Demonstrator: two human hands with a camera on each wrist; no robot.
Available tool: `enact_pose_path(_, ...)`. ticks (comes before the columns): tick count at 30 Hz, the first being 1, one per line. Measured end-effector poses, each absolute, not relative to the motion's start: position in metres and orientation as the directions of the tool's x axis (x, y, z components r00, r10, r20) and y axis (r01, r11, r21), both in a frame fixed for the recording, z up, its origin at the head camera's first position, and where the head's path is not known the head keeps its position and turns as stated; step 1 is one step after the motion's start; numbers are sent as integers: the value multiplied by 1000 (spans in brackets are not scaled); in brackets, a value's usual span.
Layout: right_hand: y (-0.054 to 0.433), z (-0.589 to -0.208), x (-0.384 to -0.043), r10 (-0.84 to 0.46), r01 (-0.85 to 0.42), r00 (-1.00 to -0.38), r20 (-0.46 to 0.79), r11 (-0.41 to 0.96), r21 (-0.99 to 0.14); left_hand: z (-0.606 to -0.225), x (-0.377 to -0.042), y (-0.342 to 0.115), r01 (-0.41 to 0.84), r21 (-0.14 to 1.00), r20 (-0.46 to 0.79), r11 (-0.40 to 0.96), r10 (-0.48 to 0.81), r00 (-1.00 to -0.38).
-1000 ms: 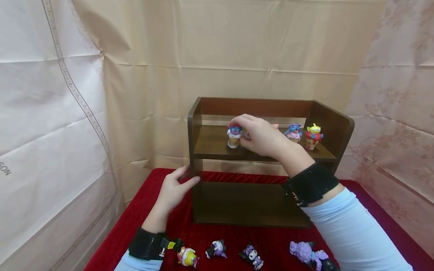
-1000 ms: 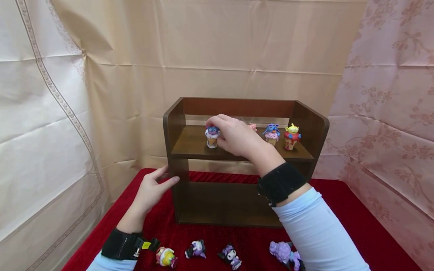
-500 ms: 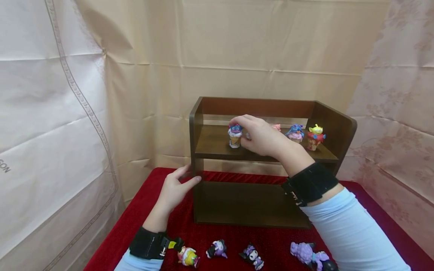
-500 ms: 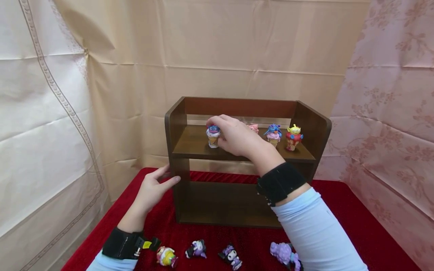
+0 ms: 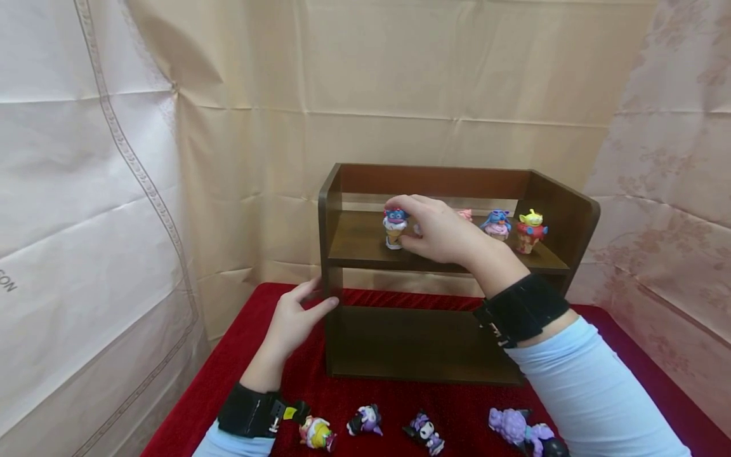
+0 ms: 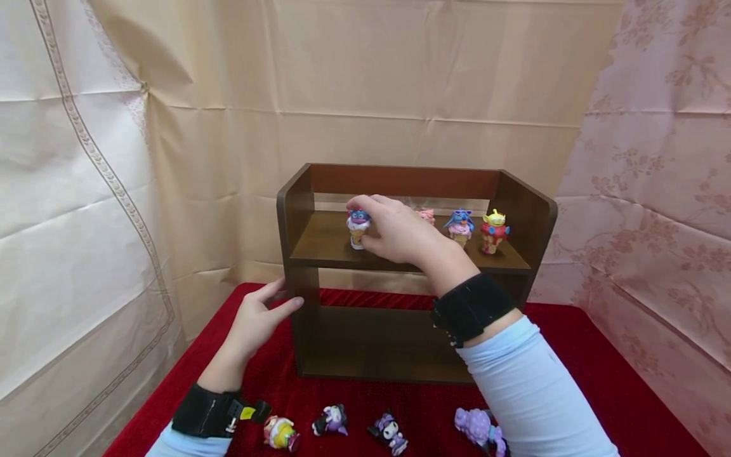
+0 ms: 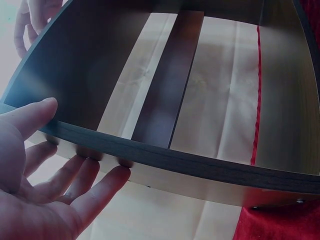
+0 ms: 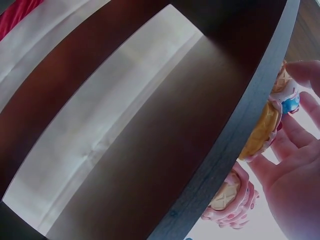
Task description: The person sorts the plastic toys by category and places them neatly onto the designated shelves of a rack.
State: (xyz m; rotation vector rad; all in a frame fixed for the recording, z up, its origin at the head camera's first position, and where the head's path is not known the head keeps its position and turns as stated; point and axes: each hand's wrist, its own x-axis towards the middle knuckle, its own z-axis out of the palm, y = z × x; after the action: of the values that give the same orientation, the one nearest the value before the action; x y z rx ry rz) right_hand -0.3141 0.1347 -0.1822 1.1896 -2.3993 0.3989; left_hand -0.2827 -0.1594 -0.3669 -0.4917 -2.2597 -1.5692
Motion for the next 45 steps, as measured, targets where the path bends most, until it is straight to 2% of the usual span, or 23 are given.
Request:
enact_pose_path(6, 133, -183, -315, -658, -800, -526, 539, 598, -50, -368, -284, -160, 459, 826, 459, 327, 81, -885)
enact_pose_path(14, 130, -183, -315, -619, -760, -568, 542, 648, -55, -368, -283, -161, 459, 829, 459, 320, 81, -885)
enact_pose_path(28, 135, -180, -312, -608, -752, -613, 505, 644, -138, -367, -282, -160, 472, 824, 468, 314, 91, -879)
enact_pose_path(45, 135, -182, -311, -617, -760, -594, 516, 640, -110, -366, -280, -160, 451, 833, 449, 321, 85, -889)
